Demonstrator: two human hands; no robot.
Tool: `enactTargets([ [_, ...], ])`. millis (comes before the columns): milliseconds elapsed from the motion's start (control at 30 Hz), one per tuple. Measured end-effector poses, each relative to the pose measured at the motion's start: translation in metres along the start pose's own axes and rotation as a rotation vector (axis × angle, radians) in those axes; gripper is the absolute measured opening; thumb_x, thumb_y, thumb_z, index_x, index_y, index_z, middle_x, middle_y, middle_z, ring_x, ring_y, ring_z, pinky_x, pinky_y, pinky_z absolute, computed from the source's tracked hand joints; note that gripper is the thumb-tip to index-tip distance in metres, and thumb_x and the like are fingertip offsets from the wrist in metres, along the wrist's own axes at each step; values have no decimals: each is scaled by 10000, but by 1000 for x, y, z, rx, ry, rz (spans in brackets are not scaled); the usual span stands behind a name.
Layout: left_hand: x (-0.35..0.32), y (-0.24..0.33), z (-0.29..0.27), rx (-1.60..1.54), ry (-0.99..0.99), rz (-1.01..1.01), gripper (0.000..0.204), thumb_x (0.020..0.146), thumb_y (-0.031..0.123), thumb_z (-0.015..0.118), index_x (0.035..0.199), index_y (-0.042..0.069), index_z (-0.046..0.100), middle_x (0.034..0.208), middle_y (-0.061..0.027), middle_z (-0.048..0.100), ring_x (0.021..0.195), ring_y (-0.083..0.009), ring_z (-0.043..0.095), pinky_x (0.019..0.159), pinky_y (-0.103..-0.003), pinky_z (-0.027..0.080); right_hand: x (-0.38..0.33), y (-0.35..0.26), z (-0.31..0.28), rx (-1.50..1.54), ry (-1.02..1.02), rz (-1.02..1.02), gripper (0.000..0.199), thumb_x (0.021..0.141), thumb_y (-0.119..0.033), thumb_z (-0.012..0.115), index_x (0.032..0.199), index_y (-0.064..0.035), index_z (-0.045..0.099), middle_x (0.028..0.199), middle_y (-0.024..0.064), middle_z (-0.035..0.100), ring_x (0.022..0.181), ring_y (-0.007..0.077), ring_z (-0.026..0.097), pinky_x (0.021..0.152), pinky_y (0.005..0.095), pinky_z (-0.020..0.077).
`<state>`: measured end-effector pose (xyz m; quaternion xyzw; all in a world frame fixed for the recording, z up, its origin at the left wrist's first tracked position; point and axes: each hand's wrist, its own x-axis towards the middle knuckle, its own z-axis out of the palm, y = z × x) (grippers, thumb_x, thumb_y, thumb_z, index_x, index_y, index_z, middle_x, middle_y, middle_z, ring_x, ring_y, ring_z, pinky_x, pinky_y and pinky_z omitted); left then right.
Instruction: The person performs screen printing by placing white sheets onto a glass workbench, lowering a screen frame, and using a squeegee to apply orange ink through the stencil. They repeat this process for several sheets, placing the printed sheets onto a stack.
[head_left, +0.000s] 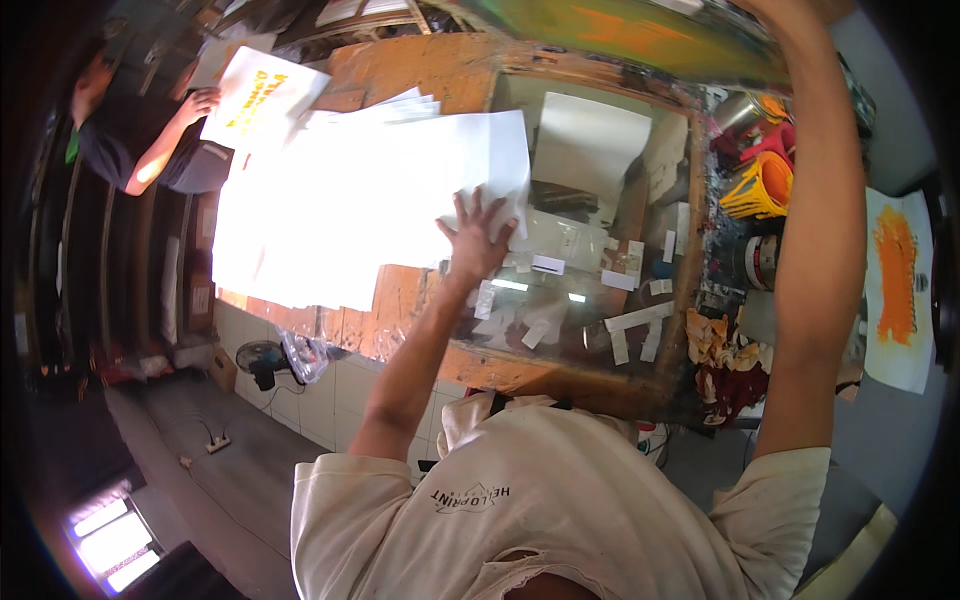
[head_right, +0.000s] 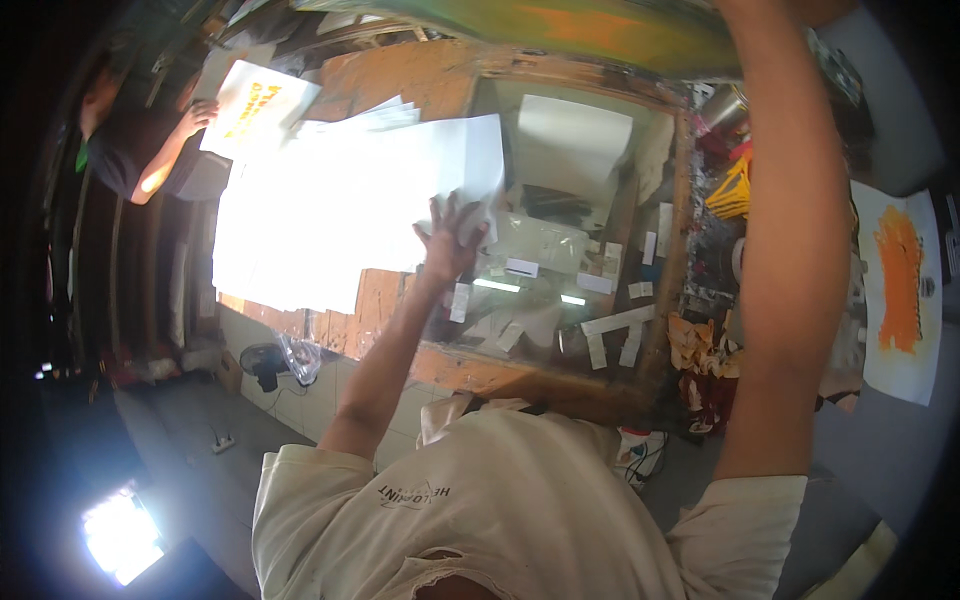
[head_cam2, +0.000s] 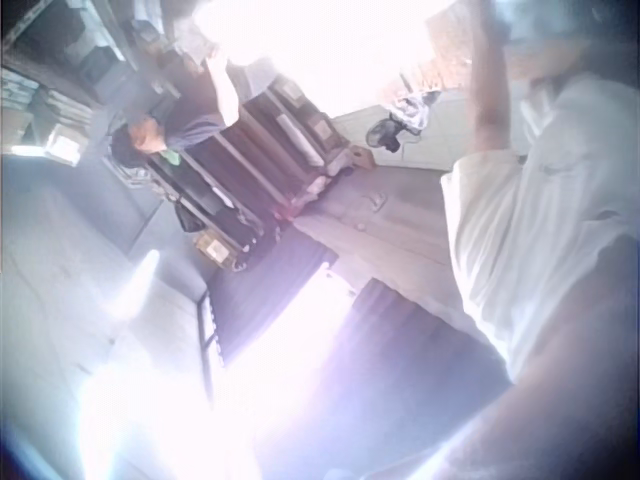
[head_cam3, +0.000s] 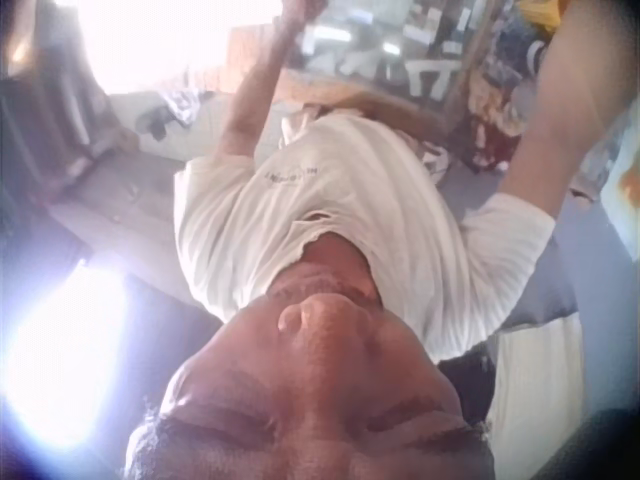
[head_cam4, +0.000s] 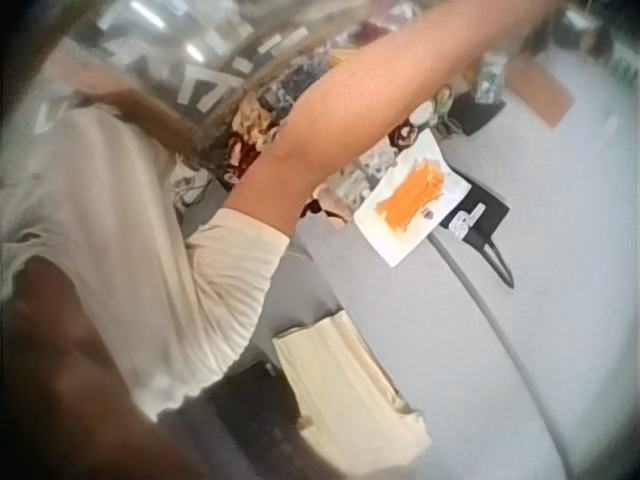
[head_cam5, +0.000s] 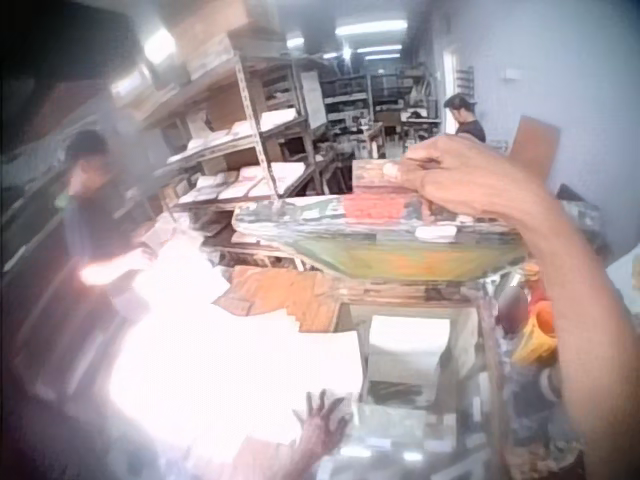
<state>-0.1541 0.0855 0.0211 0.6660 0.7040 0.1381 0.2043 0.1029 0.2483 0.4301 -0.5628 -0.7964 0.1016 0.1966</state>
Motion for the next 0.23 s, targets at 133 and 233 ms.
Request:
enactTargets([
  [133, 1, 74, 56, 79, 76, 357, 555, 1014, 368, 559, 1517, 148, 475, 1673, -182, 233, 1554, -468, 92, 1077, -851, 59, -12, 0, -16, -69, 8, -92, 363, 1044, -293, 500, 1055, -42, 763, 842, 107, 726, 760, 148, 681, 655, 343, 508],
  [233, 1, 109, 87, 125, 21, 420, 560, 1013, 320, 570, 1539, 171, 445, 1673, -173, 231, 1563, -435, 108, 1116, -812, 80, 12, 30, 6, -172, -77, -170, 358, 1037, -224, 473, 1043, -45, 783, 825, 127, 726, 726, 160, 667, 651, 354, 525],
])
